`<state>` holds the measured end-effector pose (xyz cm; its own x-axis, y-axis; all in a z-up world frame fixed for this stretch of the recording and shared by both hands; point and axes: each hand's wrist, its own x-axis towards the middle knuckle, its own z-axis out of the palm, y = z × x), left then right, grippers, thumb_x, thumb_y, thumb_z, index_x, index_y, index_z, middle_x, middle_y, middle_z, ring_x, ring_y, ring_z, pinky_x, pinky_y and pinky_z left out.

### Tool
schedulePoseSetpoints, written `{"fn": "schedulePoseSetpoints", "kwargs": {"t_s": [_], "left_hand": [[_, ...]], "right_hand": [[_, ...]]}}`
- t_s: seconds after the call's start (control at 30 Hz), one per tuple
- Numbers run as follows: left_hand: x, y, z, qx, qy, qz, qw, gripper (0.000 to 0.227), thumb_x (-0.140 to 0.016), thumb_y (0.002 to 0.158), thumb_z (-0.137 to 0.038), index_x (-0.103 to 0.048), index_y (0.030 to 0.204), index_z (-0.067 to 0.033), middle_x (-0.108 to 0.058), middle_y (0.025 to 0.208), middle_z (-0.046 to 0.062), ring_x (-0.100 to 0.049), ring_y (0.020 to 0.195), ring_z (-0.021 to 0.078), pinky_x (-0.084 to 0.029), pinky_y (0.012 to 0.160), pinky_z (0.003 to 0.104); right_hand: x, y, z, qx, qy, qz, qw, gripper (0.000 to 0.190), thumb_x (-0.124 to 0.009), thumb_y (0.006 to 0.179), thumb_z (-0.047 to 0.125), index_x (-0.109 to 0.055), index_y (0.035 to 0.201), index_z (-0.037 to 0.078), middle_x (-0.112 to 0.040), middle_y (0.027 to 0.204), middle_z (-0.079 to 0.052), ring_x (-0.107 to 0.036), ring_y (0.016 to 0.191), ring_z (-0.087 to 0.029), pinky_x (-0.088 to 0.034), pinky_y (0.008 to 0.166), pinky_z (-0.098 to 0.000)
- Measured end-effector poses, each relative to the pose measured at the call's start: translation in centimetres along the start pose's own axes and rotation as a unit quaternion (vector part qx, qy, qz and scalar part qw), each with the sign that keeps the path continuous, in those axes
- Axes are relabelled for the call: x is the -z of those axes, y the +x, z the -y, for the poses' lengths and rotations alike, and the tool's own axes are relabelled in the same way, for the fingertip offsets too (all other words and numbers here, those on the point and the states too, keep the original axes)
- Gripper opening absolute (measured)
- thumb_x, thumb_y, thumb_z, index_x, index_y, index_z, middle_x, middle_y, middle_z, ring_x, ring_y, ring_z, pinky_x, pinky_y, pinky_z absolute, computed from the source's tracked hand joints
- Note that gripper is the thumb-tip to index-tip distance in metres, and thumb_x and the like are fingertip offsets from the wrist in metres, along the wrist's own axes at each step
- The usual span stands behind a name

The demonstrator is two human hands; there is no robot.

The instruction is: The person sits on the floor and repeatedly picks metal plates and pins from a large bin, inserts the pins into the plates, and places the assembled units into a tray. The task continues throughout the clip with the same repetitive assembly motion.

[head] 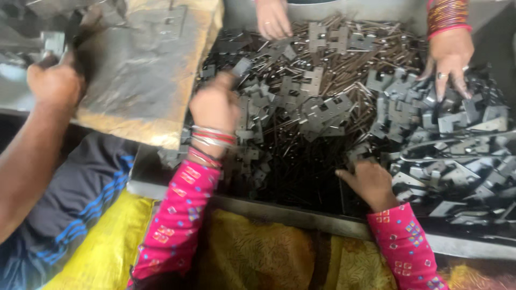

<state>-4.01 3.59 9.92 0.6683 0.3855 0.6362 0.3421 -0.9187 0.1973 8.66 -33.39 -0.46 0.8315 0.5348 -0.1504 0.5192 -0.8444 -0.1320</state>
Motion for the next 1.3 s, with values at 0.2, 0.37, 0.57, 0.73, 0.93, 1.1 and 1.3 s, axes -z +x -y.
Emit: {"fn": "schedulePoseSetpoints", "kwargs": {"t_s": [0.2, 0.37, 0.57, 0.73, 0.93, 1.1, 1.3], "left_hand": [[3.9, 1.0, 13.8, 0.139, 0.192, -0.079, 0.968, 0.038, -0.069, 0.08, -0.015, -0.073, 0.118, -0.0168, -0.072, 0.096, 0.012, -0.068, 0.087, 0.0351, -0.054, 0.071, 0.049], [2.5, 0.1, 15.4, 0.076, 0.384, -0.239, 0.889, 0.054, -0.072, 0.068, -0.036, -0.069, 0.118, -0.0171, -0.075, 0.114, 0.011, -0.069, 0.099, 0.0287, -0.051, 0.079, 0.047], [-2.0, 0.2, 4.4, 0.062, 0.006, 0.062, 0.996, 0.016, -0.072, 0.085, -0.019, -0.074, 0.098, -0.01, -0.072, 0.09, 0.019, -0.071, 0.078, 0.0365, -0.056, 0.071, 0.047], [-7.0, -2.5, -0.1, 0.044, 0.113, 0.303, 0.945, 0.033, -0.071, 0.089, -0.036, -0.07, 0.107, -0.0089, -0.073, 0.101, 0.014, -0.07, 0.096, 0.0326, -0.057, 0.083, 0.045], [-10.9, -4.2, 0.0, 0.022, 0.204, 0.253, 0.946, 0.032, -0.068, 0.088, -0.018, -0.066, 0.119, -0.0116, -0.07, 0.119, 0.01, -0.064, 0.116, 0.029, -0.051, 0.095, 0.046], [-10.6, -3.5, 0.1, 0.056, 0.156, 0.318, 0.934, 0.025, -0.06, 0.102, -0.014, -0.067, 0.126, -0.0104, -0.072, 0.12, 0.015, -0.069, 0.111, 0.0342, -0.053, 0.097, 0.046], [-9.0, -2.4, -0.5, 0.062, 0.177, 0.314, 0.931, 0.044, -0.071, 0.085, -0.036, -0.065, 0.118, -0.0079, -0.065, 0.12, 0.014, -0.061, 0.115, 0.0328, -0.049, 0.093, 0.049]], "right_hand": [[-1.2, 0.0, 2.1, 0.026, -0.116, 0.155, 0.981, 0.053, -0.076, 0.082, 0.06, -0.079, 0.096, 0.009, -0.076, 0.099, -0.013, -0.074, 0.097, -0.034, -0.061, 0.08, -0.0446], [-2.4, 0.8, 0.6, 0.049, -0.104, 0.134, 0.984, 0.042, -0.075, 0.083, 0.049, -0.078, 0.1, 0.01, -0.076, 0.101, -0.014, -0.073, 0.098, -0.035, -0.06, 0.082, -0.0471], [-4.1, 1.8, -2.9, 0.055, 0.139, 0.086, 0.985, 0.041, -0.07, 0.088, 0.039, -0.075, 0.104, 0.001, -0.075, 0.094, -0.023, -0.075, 0.086, -0.036, -0.06, 0.077, -0.045], [-2.5, 0.8, -3.3, 0.077, 0.549, 0.006, 0.832, 0.031, -0.068, 0.094, 0.028, -0.078, 0.105, 0.001, -0.077, 0.102, -0.017, -0.064, 0.086, -0.031, -0.048, 0.078, -0.0423], [2.7, -0.4, -3.2, -0.028, 0.877, 0.002, 0.48, 0.022, -0.063, 0.1, 0.034, -0.06, 0.106, 0.012, -0.072, 0.102, -0.016, -0.07, 0.094, -0.031, -0.059, 0.087, -0.0574], [1.5, 0.6, -1.1, -0.096, 0.77, 0.086, 0.625, 0.037, -0.063, 0.093, 0.036, -0.063, 0.118, 0.009, -0.07, 0.096, -0.022, -0.067, 0.086, -0.038, -0.053, 0.079, -0.058], [-2.3, 4.0, 3.6, 0.109, 0.215, -0.039, 0.97, 0.031, -0.073, 0.094, 0.032, -0.068, 0.105, 0.003, -0.07, 0.1, -0.019, -0.07, 0.094, -0.036, -0.057, 0.085, -0.0435]]}}
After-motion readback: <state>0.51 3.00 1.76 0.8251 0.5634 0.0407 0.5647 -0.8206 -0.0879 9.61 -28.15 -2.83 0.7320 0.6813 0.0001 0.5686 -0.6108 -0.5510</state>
